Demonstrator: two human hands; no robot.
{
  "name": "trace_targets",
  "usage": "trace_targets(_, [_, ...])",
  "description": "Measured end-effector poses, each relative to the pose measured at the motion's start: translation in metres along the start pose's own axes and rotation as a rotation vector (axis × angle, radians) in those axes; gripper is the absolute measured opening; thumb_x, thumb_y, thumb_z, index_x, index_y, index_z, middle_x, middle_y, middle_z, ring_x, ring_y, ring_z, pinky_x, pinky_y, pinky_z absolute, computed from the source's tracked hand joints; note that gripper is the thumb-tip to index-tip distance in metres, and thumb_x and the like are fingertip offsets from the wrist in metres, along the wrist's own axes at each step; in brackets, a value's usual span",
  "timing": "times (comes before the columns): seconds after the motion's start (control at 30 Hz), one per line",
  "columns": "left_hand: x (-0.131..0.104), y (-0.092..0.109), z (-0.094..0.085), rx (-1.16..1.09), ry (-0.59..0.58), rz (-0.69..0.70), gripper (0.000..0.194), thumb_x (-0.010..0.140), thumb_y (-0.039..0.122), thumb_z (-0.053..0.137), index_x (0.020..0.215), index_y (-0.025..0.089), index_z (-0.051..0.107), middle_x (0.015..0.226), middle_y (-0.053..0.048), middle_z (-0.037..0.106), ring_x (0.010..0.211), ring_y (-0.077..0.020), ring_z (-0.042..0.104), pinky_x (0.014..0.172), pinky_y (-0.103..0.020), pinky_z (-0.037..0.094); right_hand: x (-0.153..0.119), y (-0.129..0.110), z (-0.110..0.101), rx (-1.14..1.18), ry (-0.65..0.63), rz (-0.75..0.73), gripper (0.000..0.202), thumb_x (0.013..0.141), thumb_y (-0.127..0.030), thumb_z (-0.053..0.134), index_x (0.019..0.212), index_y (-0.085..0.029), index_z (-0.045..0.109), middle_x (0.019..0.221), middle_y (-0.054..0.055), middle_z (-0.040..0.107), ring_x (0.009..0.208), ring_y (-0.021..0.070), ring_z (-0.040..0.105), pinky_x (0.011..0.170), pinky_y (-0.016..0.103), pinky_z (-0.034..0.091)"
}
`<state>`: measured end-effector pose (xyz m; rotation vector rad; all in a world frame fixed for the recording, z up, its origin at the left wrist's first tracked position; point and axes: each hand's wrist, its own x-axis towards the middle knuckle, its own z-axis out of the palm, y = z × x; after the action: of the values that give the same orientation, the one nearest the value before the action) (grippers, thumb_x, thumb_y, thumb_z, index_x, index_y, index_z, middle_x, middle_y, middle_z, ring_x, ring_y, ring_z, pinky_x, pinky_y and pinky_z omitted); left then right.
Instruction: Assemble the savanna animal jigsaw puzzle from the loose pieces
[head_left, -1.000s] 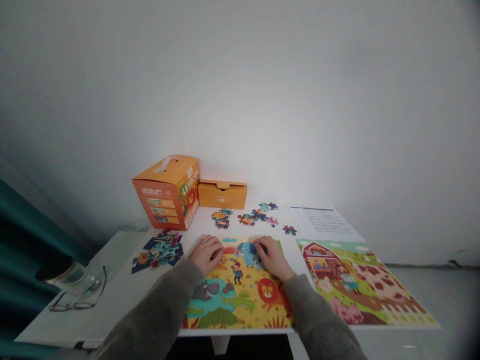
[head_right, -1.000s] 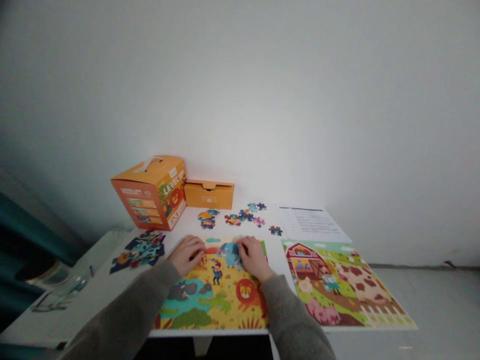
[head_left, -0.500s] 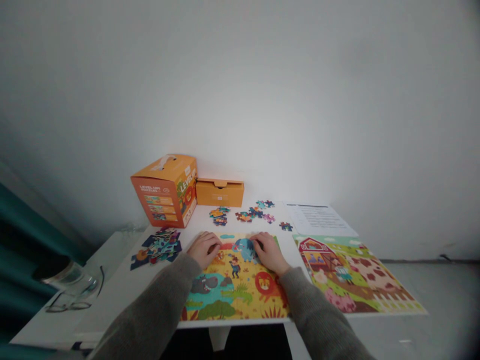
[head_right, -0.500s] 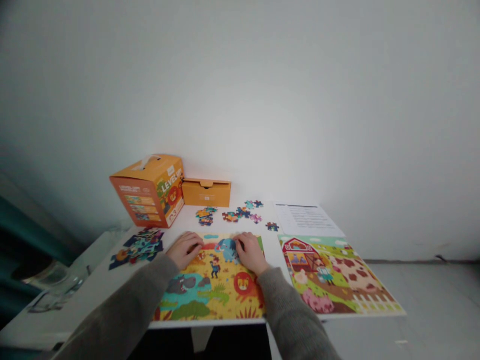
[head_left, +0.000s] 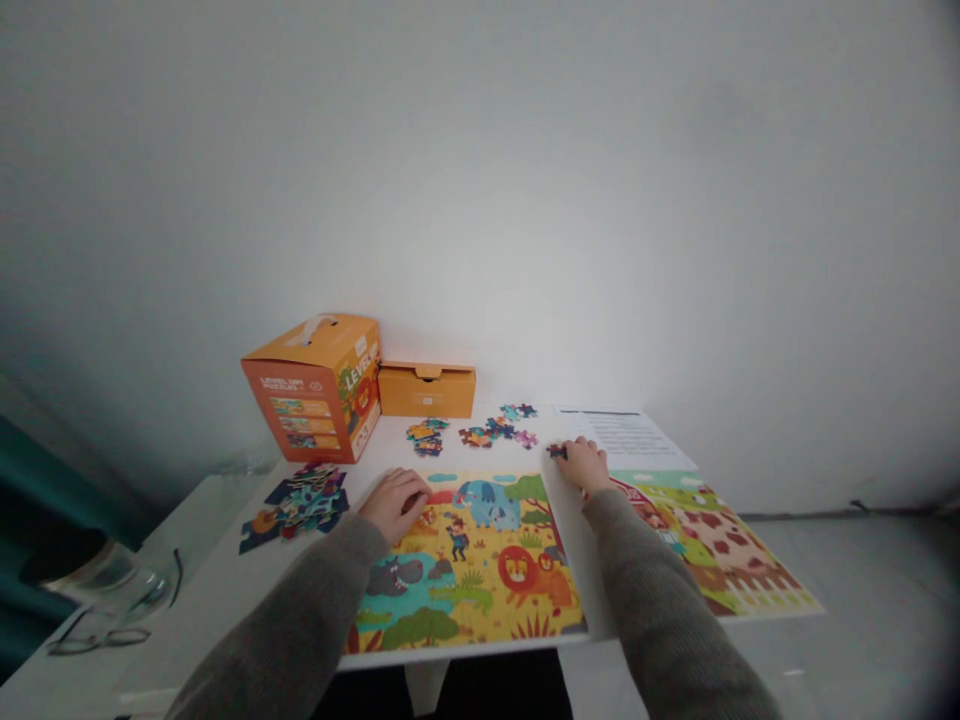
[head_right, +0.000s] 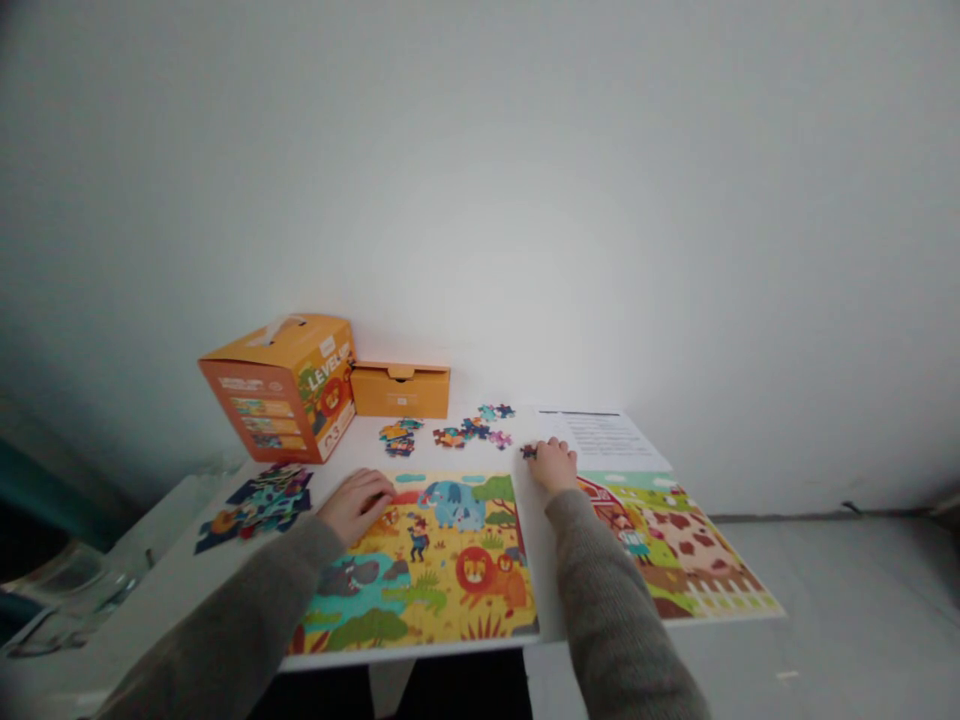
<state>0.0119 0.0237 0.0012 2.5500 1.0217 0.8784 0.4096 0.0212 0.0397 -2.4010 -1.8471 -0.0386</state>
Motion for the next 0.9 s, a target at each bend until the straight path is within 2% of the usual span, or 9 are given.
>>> trace_targets(0.2, [-0.001, 0.0, 0.001, -0.007, 0.004, -0.007, 0.021, 0.095, 0.024, 0.049, 0.088, 0.021, 0.069, 0.09, -0.006, 0.069, 0.09, -0.0215, 0.059, 0.086, -0.038, 0.046, 0.015, 0.008, 0.006, 0.041, -0.067, -0.002, 0.034, 0.081, -0.04, 0.068, 0.105, -0.016, 0.067, 0.113, 0.016, 0.066, 0.111, 0.0331, 0.057, 0.086, 0.039, 0.04])
trace_targets(0.33, [-0.001, 0.004, -0.001, -0.007, 0.011, -0.018, 0.021, 0.093, 0.024, 0.049, 0.087, 0.021, 0.069, 0.089, -0.006, 0.069, 0.089, -0.0219, 0.059, 0.086, -0.038, 0.047, 0.015, 0.005, 0.011, 0.092, -0.063, -0.018, 0.036, 0.086, -0.038, 0.063, 0.115, -0.017, 0.058, 0.101, 0.01, 0.07, 0.097, 0.0262, 0.063, 0.079, 0.033, 0.04])
trace_targets(0.43, [-0.001, 0.004, -0.002, -0.01, 0.008, -0.005, 0.021, 0.093, 0.023, 0.048, 0.088, 0.021, 0.069, 0.09, -0.006, 0.07, 0.089, -0.0218, 0.06, 0.086, -0.039, 0.047, 0.014, 0.0, 0.016, 0.117, -0.007, -0.025, 0.033, 0.091, -0.035, 0.057, 0.119, -0.018, 0.055, 0.108, 0.011, 0.068, 0.101, 0.0244, 0.062, 0.078, 0.031, 0.039])
trace_targets(0.57, [-0.003, 0.003, -0.002, -0.006, 0.02, -0.002, 0.022, 0.094, 0.022, 0.048, 0.088, 0.021, 0.069, 0.09, -0.006, 0.07, 0.09, -0.0215, 0.061, 0.086, -0.038, 0.047, 0.01, -0.009, 0.025, 0.116, 0.068, 0.003, 0.029, 0.095, -0.036, 0.053, 0.114, -0.017, 0.061, 0.117, 0.015, 0.063, 0.111, 0.0286, 0.056, 0.084, 0.035, 0.038])
trace_targets(0.73, [-0.005, 0.007, -0.001, -0.024, 0.057, -0.001, 0.021, 0.094, 0.021, 0.048, 0.089, 0.021, 0.068, 0.089, -0.006, 0.07, 0.088, -0.0209, 0.061, 0.086, -0.039, 0.047, 0.003, -0.017, 0.036, 0.07, 0.217, -0.009, 0.033, 0.099, -0.038, 0.047, 0.119, -0.016, 0.061, 0.117, 0.016, 0.061, 0.111, 0.0308, 0.053, 0.089, 0.039, 0.036])
trace_targets(0.9, [-0.012, 0.014, -0.005, -0.009, 0.098, -0.033, 0.019, 0.093, 0.019, 0.049, 0.093, 0.021, 0.068, 0.094, -0.006, 0.07, 0.094, -0.022, 0.062, 0.088, -0.04, 0.047, 0.002, -0.017, 0.04, 0.039, 0.244, -0.03, 0.034, 0.099, -0.04, 0.046, 0.117, -0.017, 0.064, 0.114, 0.016, 0.061, 0.11, 0.0318, 0.052, 0.089, 0.041, 0.035])
